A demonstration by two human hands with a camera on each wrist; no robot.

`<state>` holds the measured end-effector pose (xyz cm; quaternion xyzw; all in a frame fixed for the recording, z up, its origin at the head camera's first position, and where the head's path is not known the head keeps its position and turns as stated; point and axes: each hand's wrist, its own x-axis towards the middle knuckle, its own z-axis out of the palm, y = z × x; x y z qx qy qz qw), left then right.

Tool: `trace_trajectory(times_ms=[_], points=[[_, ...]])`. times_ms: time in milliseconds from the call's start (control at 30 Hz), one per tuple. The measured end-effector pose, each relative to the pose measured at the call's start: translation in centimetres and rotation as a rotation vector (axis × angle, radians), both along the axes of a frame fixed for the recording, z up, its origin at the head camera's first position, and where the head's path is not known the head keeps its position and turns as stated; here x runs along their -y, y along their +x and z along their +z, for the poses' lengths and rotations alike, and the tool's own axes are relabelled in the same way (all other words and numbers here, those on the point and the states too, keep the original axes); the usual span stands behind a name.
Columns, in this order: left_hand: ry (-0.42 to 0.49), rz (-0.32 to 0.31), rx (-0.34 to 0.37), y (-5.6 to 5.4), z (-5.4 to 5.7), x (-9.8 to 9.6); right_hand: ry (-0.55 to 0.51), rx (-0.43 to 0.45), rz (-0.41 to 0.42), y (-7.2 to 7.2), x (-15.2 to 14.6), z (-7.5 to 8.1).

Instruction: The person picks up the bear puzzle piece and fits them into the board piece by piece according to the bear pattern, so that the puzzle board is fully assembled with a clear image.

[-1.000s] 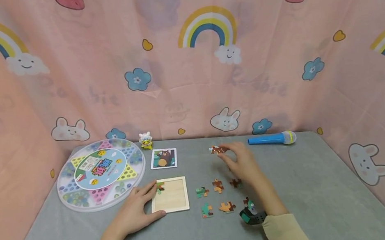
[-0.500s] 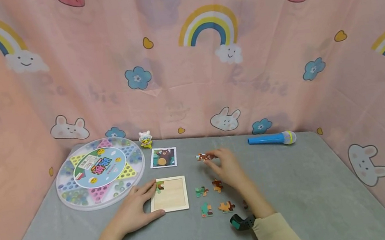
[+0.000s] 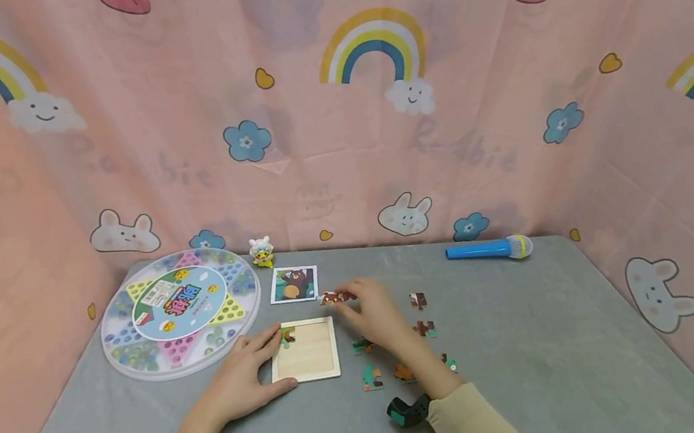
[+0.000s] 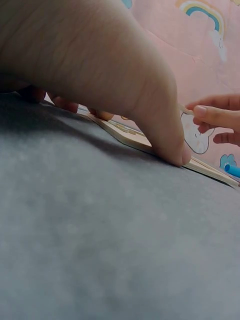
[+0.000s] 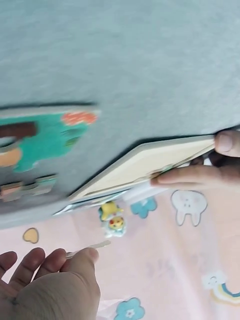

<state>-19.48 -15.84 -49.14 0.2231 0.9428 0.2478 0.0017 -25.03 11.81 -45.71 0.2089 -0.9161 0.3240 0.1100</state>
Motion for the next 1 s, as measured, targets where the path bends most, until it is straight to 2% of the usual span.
trace_trajectory(times_ms=[267,567,767,1000], points=[[0.009,-0.002,-0.011,-0.1,-0.1,0.1,0.025,-0.006,0.049,0.6,2.5,0.0],[0.006,-0.01,-0.041,0.0,-0.2,0.0,0.021,0.031,0.087,1.1,4.6,-0.8],[0.012,-0.012,-0.034,0.0,-0.2,0.0,0.014,0.065,0.115,1.4,4.8,-1.5],[0.016,-0.01,-0.012,0.1,0.0,0.0,0.063,0.083,0.115,1.4,4.6,-1.8]])
